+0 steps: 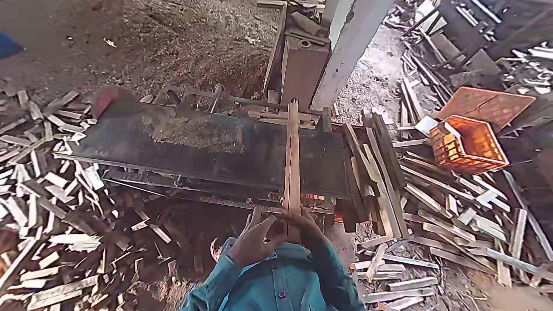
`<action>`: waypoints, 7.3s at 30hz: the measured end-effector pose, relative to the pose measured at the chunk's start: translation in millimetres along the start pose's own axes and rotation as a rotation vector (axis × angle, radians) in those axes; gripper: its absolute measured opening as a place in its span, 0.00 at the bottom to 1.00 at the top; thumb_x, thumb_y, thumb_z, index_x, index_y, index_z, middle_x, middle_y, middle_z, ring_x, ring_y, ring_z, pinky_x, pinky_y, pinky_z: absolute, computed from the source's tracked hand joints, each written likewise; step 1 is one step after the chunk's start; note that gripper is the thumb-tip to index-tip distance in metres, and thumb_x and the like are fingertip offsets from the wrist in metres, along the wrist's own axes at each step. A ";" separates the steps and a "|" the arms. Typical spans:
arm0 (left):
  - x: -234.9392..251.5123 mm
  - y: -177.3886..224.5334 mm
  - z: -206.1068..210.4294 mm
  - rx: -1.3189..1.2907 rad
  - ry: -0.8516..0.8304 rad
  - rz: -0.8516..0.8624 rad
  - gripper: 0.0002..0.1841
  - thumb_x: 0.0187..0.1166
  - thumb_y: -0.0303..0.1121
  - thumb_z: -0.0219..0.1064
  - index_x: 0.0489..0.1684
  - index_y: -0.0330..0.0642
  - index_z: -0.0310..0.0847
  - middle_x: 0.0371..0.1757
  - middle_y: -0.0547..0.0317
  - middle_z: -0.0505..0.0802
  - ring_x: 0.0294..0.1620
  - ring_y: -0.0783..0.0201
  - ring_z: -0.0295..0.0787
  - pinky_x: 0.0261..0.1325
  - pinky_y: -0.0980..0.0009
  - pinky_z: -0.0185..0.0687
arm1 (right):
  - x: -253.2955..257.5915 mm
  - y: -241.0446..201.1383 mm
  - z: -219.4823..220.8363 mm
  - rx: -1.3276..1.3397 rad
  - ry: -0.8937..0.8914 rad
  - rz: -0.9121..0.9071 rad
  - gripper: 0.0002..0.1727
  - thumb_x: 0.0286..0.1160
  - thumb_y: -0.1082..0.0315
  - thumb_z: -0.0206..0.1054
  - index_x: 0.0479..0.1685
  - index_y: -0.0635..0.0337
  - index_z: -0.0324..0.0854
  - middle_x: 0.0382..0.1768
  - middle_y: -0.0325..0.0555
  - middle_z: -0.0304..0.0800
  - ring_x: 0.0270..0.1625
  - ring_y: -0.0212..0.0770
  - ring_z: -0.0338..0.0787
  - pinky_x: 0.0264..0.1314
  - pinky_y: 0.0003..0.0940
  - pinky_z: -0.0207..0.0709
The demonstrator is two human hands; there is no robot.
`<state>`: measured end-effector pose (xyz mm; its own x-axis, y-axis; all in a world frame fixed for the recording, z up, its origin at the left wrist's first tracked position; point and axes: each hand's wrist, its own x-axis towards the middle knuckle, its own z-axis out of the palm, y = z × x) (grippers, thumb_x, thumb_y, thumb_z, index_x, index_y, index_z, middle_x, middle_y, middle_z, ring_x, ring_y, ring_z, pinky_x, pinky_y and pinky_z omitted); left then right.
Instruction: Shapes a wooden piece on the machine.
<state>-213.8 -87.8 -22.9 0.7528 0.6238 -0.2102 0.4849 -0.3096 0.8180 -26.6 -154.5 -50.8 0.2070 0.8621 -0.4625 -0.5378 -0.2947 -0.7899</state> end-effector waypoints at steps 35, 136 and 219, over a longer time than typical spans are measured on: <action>122.9 -190.0 -250.6 0.824 -0.239 0.550 0.37 0.73 0.31 0.75 0.87 0.44 0.67 0.73 0.47 0.86 0.70 0.45 0.84 0.69 0.49 0.79 | 188.0 53.0 110.5 -1.591 0.919 -0.717 0.37 0.70 0.37 0.58 0.32 0.69 0.89 0.36 0.66 0.93 0.45 0.68 0.93 0.45 0.66 0.79; 155.4 -300.0 -484.3 0.741 -0.016 -0.231 0.43 0.52 0.63 0.86 0.60 0.38 0.82 0.53 0.37 0.92 0.58 0.38 0.90 0.60 0.34 0.84 | 272.2 -27.6 194.8 -1.454 0.581 -0.330 0.30 0.87 0.48 0.57 0.31 0.70 0.86 0.46 0.67 0.91 0.61 0.67 0.88 0.65 0.66 0.76; 8.7 -329.1 -428.8 0.729 0.147 -0.116 0.30 0.68 0.52 0.79 0.73 0.63 0.84 0.76 0.53 0.84 0.82 0.47 0.73 0.87 0.41 0.60 | 209.9 43.3 243.3 -1.483 0.246 -0.610 0.29 0.84 0.49 0.57 0.27 0.68 0.86 0.35 0.63 0.91 0.45 0.64 0.94 0.45 0.60 0.84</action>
<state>-557.7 327.3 -64.3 0.6369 0.7547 -0.1576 0.7675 -0.6013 0.2222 -205.4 114.0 -84.2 0.2797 0.9533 0.1137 0.8575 -0.1948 -0.4762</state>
